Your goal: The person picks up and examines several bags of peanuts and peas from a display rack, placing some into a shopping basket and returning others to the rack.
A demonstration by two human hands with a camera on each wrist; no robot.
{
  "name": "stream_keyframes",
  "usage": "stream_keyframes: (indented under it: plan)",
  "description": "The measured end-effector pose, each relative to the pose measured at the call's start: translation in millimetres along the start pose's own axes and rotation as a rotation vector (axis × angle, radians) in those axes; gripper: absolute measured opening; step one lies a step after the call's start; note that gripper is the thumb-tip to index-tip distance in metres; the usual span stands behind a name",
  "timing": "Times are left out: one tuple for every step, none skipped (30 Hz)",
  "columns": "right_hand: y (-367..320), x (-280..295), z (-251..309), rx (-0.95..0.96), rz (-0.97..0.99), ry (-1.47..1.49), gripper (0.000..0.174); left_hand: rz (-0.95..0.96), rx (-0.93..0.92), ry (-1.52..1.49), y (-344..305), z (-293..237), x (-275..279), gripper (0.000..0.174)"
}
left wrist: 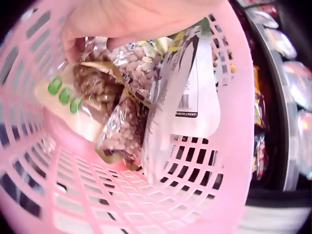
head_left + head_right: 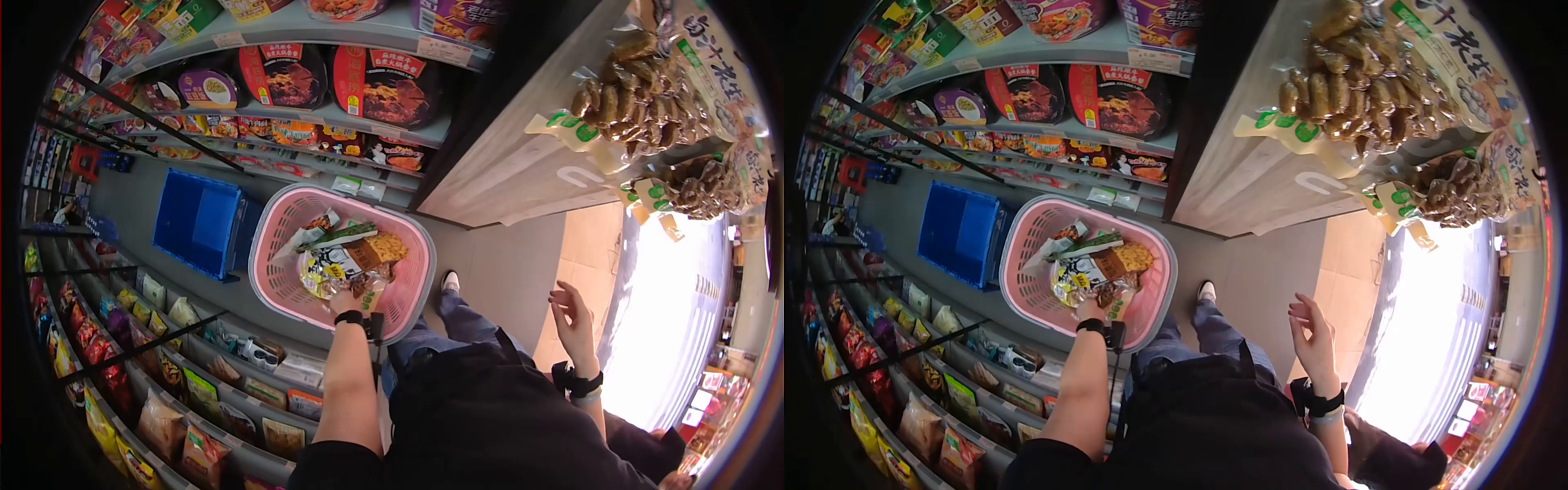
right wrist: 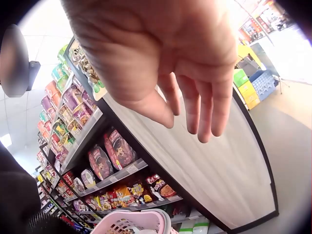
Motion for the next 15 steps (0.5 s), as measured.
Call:
stream_keyframes:
  plan:
    - [0.7, -3.9, -2.5, 0.018, 0.051, -0.046, 0.033, 0.057, -0.015, 0.278, -6.0, -9.0, -4.2, 0.045]
    - [1.8, -8.6, 2.7, 0.011, 0.069, -0.055, 0.028, 0.155, -0.053, 0.374, -8.1, -18.2, -6.4, 0.051]
    - [3.3, -12.3, 7.2, 0.011, 0.074, -0.056, 0.028, 0.158, -0.048, 0.372, -16.0, -36.5, 2.0, 0.051]
    - [4.2, -16.1, 11.6, 0.023, 0.121, -0.064, 0.027, 0.142, 0.060, 0.320, -28.7, -56.3, 16.3, 0.049]
    - [5.2, -18.6, 14.3, 0.037, 0.169, -0.073, 0.025, 0.126, 0.167, 0.265, -33.4, -66.4, 23.8, 0.047]
    - [5.9, -20.3, 14.5, 0.040, 0.175, -0.079, 0.025, 0.264, 0.213, 0.299, -20.8, -61.5, 4.6, 0.041]
    - [6.0, -23.2, 14.3, 0.050, 0.188, -0.075, 0.024, 0.264, 0.217, 0.292, -13.1, -49.2, -48.0, 0.041]
    - [6.0, -26.1, 14.7, 0.061, 0.199, -0.069, 0.023, 0.263, 0.354, 0.277, 4.6, -31.3, -90.1, 0.063]
    - [6.1, -27.7, 16.3, 0.067, 0.202, -0.070, 0.023, 0.262, 0.491, 0.261, 40.4, -9.0, -115.8, 0.093]
    - [5.8, -28.8, 18.0, 0.069, 0.215, -0.083, 0.022, 0.205, 0.886, -0.113, 21.1, -19.6, -93.9, 0.111]
    - [5.5, -29.4, 18.6, 0.068, 0.228, -0.097, 0.021, 0.205, 0.886, -0.117, 8.4, -37.6, -66.3, 0.111]
    - [5.4, -29.3, 18.5, 0.070, 0.229, -0.099, 0.021, 0.297, 0.706, -0.065, -2.4, -60.3, -38.2, 0.088]
    - [5.0, -29.7, 18.0, 0.075, 0.236, -0.095, 0.022, 0.384, 0.524, -0.012, -10.8, -78.3, -17.2, 0.065]
    - [4.2, -30.6, 17.5, 0.077, 0.243, -0.090, 0.022, 0.468, 0.342, 0.043, -14.2, -87.0, -10.6, 0.044]
    - [4.1, -30.9, 16.7, 0.075, 0.243, -0.089, 0.022, 0.470, 0.343, 0.046, -3.4, -72.3, -37.6, 0.044]
Point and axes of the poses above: each hand's wrist, its own y-axis towards the middle knuckle, its own x-axis out of the back of the hand, z = x × y, the point moved 3 cm from there along y, towards the middle knuckle, and after that the axes turned 4 degrees about x, right-handed, at the moved point
